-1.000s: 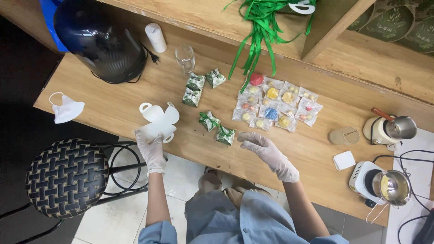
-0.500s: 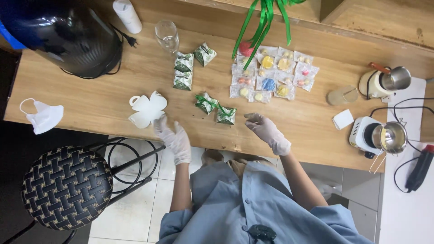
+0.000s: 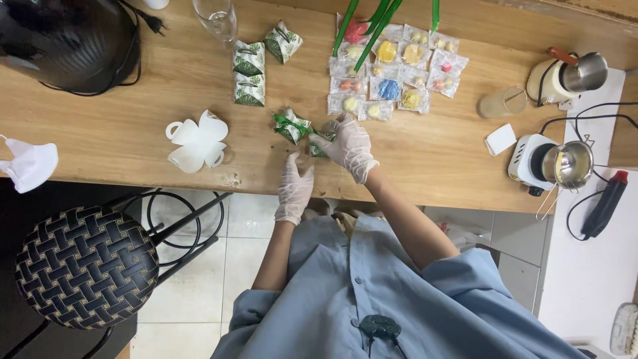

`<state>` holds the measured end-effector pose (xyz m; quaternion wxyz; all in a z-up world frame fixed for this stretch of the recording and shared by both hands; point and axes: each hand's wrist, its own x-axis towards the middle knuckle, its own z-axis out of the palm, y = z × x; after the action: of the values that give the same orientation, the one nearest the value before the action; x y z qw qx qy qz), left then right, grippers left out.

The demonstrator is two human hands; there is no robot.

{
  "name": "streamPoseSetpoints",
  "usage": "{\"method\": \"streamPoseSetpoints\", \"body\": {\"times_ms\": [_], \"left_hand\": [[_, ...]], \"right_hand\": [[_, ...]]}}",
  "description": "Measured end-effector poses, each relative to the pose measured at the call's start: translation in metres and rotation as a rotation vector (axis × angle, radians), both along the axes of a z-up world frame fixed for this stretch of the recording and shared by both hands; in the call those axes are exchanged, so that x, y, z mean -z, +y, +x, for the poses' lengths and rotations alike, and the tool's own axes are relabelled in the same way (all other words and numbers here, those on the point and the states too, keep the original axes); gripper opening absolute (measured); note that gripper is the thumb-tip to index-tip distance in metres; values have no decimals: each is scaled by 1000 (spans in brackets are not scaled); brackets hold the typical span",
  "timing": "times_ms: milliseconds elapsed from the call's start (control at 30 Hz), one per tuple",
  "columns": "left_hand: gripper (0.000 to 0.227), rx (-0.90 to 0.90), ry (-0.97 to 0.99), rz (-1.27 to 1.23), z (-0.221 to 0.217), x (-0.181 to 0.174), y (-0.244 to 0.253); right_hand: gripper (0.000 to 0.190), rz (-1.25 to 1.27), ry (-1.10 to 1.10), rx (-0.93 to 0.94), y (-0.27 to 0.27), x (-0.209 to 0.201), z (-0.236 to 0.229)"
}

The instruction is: The person prepares scented wax sachets by scraping solid wax from a container into a small cup using a metal tool, and then wraps the resulting items in decorative paper and ties them with green ribbon.

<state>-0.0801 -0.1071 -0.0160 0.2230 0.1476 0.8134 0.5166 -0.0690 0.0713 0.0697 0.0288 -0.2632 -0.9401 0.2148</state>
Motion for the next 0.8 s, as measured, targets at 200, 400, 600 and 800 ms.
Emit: {"method": "streamPoseSetpoints", "body": {"times_ms": [200,400,600,800], "left_hand": [[119,76,48,78,12,26,34],[134,192,65,-163,13,-7,64],[101,284,-35,-115,34,-7,88],[71,252,-827,496,74,-14,131]], "right_hand": [[35,-344,-191,223,15,65,-8],[31,-1194,-83,502,41,79,39],[29,-1267,365,630,102,61,95],[26,-1058,548,831,176,-10,132]]}}
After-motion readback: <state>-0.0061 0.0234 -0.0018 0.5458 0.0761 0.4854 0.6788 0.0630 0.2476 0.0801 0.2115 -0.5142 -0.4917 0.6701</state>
